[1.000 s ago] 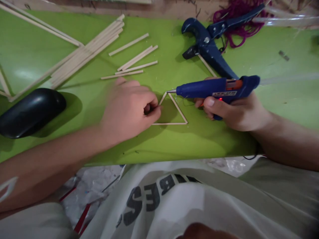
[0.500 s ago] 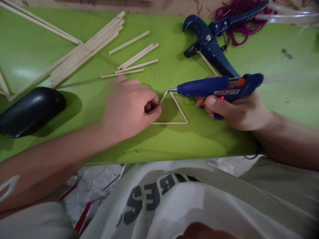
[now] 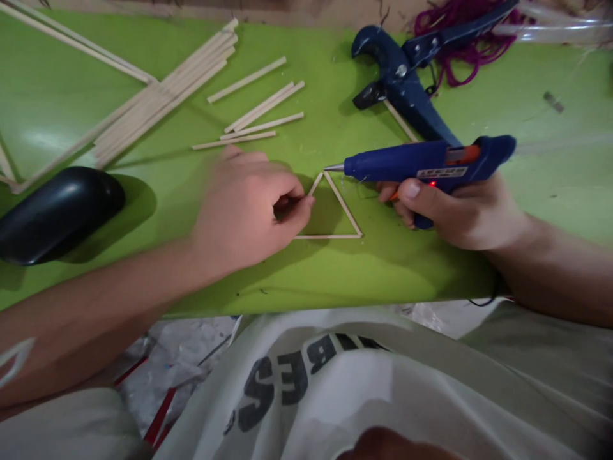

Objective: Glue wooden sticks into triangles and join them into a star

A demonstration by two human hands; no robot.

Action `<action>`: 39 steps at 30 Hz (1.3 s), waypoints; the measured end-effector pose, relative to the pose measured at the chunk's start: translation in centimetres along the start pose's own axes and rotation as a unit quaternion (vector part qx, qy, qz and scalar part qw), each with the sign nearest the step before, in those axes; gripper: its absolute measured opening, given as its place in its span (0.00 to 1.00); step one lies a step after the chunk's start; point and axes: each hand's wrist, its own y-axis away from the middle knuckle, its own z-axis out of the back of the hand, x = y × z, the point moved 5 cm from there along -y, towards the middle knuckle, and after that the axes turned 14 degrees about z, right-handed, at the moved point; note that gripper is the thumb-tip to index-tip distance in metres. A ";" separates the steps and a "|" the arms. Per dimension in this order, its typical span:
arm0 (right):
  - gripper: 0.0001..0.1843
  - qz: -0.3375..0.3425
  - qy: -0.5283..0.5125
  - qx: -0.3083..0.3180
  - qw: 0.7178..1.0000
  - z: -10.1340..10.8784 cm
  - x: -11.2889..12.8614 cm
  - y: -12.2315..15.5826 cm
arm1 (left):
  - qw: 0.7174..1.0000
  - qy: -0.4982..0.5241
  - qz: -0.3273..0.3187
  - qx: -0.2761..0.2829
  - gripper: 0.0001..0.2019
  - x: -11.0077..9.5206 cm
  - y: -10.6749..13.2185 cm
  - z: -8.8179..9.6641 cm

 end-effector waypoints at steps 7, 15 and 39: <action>0.26 0.010 0.014 -0.005 1.000 0.4 -0.1 0.4 | 0.993 0.099 0.042 -0.055 0.16 0.2 0.3 1.5; 0.23 0.030 -0.005 0.006 1.000 0.0 0.6 0.2 | 0.999 -0.009 0.011 0.035 0.15 -0.1 0.2 0.4; 0.13 0.046 -0.018 0.008 0.999 -0.3 0.9 0.1 | 0.995 -0.039 0.041 0.082 0.17 0.1 -0.1 0.2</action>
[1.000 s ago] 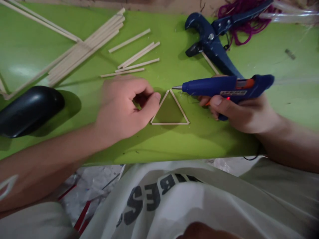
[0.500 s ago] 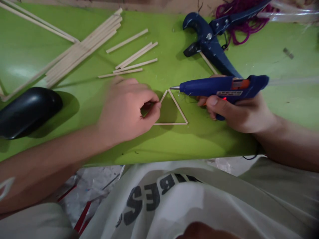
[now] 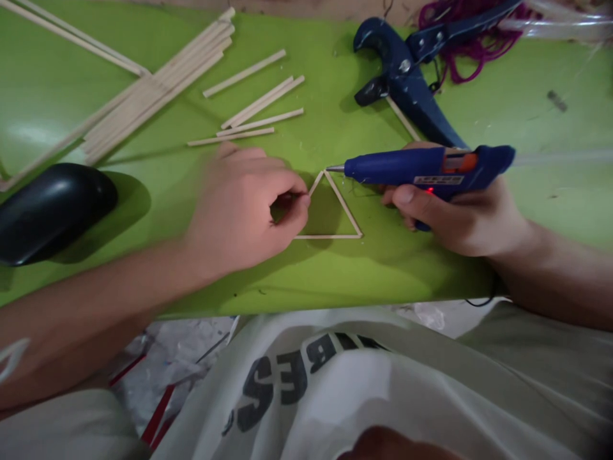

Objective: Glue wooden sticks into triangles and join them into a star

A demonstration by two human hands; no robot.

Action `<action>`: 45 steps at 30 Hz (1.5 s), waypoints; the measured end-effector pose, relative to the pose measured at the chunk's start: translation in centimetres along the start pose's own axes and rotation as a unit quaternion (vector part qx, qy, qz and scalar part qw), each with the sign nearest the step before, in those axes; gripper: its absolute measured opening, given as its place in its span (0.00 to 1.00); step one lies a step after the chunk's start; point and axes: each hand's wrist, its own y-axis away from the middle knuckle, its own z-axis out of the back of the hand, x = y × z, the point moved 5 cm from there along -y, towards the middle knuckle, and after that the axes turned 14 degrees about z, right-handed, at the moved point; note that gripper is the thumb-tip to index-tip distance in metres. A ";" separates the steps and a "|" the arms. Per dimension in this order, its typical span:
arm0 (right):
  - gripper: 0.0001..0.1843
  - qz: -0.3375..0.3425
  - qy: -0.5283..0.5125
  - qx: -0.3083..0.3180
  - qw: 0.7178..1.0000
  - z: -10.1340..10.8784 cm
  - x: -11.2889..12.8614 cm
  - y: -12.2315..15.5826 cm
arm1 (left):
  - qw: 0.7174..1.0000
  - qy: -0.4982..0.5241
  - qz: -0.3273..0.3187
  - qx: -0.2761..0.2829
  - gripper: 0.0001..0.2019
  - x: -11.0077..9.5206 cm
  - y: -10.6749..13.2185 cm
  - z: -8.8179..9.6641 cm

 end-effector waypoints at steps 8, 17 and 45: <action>0.17 -0.003 0.001 -0.005 1.000 0.2 -0.3 0.2 | 0.993 0.084 -0.024 0.083 0.13 0.8 -0.9 1.6; 0.13 -0.003 -0.008 -0.018 1.000 0.2 -0.7 0.3 | 0.989 0.046 -0.076 0.116 0.11 1.9 -0.9 1.3; 0.24 -0.064 -0.097 -0.039 0.992 -0.6 0.4 0.1 | 0.988 0.012 -0.109 0.106 0.28 1.5 -0.7 1.4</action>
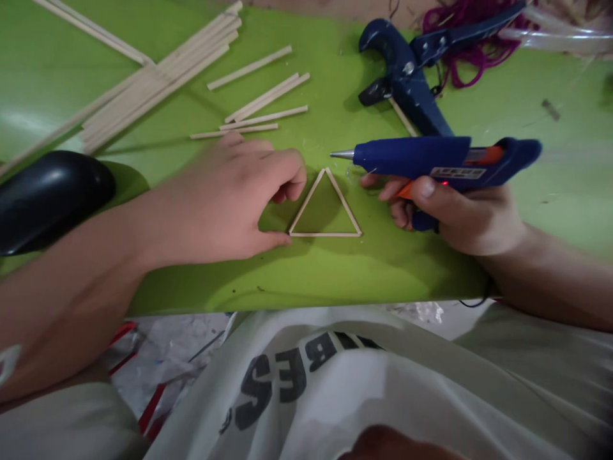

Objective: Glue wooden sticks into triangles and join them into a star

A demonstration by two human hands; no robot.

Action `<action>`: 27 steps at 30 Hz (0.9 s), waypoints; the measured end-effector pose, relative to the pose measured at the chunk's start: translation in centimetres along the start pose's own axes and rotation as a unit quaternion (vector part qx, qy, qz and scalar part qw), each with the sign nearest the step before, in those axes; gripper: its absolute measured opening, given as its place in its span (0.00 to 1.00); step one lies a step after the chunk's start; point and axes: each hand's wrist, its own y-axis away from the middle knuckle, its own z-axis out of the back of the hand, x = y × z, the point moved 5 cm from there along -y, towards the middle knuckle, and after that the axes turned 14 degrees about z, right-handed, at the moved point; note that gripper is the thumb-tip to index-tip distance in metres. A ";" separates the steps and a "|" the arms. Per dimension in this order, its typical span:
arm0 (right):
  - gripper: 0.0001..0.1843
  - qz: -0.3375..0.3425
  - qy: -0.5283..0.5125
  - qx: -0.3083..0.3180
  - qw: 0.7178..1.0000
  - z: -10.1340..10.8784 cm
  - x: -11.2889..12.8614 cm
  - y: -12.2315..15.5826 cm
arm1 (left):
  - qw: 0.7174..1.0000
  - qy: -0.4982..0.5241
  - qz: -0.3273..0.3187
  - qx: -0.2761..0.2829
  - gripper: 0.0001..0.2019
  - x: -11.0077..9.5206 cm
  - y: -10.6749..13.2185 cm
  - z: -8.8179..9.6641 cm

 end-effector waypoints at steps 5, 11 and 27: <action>0.21 0.024 0.075 0.005 0.997 1.1 -0.9 0.8 | 1.000 0.012 -0.016 -0.003 0.14 0.2 -0.1 0.5; 0.19 0.027 0.108 0.013 0.994 1.0 -0.9 0.6 | 0.994 0.064 0.046 -0.073 0.07 0.2 -0.1 0.2; 0.21 0.035 0.099 0.036 0.994 0.1 0.0 0.0 | 0.985 0.102 0.111 -0.088 0.08 -0.1 -0.5 -0.4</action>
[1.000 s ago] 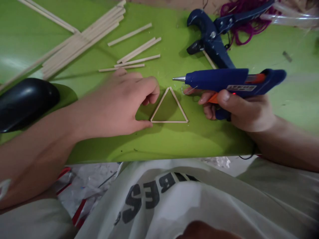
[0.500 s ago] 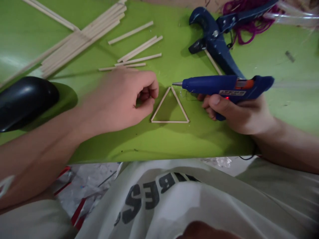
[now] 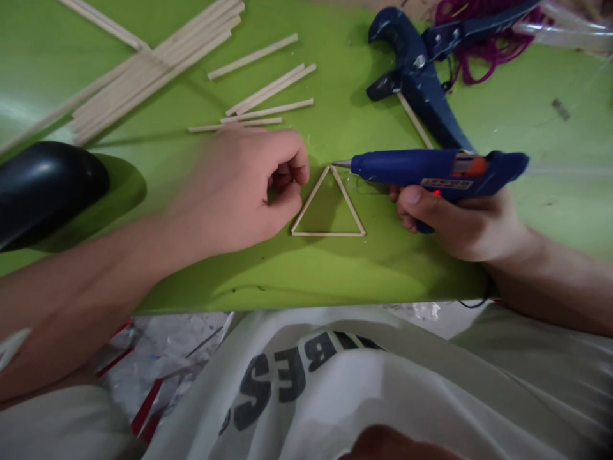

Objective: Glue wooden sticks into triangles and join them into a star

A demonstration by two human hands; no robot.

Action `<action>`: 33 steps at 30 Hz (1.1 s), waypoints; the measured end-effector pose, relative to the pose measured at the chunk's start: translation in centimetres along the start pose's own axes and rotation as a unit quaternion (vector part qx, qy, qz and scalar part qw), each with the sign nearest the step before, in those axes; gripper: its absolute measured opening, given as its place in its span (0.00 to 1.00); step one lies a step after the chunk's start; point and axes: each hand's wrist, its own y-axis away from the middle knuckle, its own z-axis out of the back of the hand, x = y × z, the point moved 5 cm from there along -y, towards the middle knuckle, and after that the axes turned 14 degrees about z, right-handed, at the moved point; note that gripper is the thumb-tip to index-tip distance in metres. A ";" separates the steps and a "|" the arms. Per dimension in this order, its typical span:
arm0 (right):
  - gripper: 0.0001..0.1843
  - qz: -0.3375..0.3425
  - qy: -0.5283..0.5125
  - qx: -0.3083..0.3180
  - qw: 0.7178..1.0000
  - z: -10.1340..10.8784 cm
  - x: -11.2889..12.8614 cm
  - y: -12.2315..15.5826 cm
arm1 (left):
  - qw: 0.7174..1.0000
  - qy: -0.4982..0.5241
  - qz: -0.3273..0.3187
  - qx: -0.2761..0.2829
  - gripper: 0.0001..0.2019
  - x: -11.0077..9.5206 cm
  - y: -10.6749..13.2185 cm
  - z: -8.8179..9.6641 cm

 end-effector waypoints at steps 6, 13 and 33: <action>0.23 -0.007 0.004 -0.001 1.000 0.0 0.0 0.0 | 1.000 -0.004 -0.013 -0.008 0.08 -0.1 0.0 -0.2; 0.28 -0.018 0.021 0.018 0.999 0.2 0.3 -0.1 | 0.999 0.038 0.006 -0.025 0.10 0.5 0.0 -0.4; 0.29 -0.019 0.040 0.017 0.999 0.2 0.4 -0.2 | 0.998 0.055 -0.001 -0.035 0.07 0.4 0.3 -0.4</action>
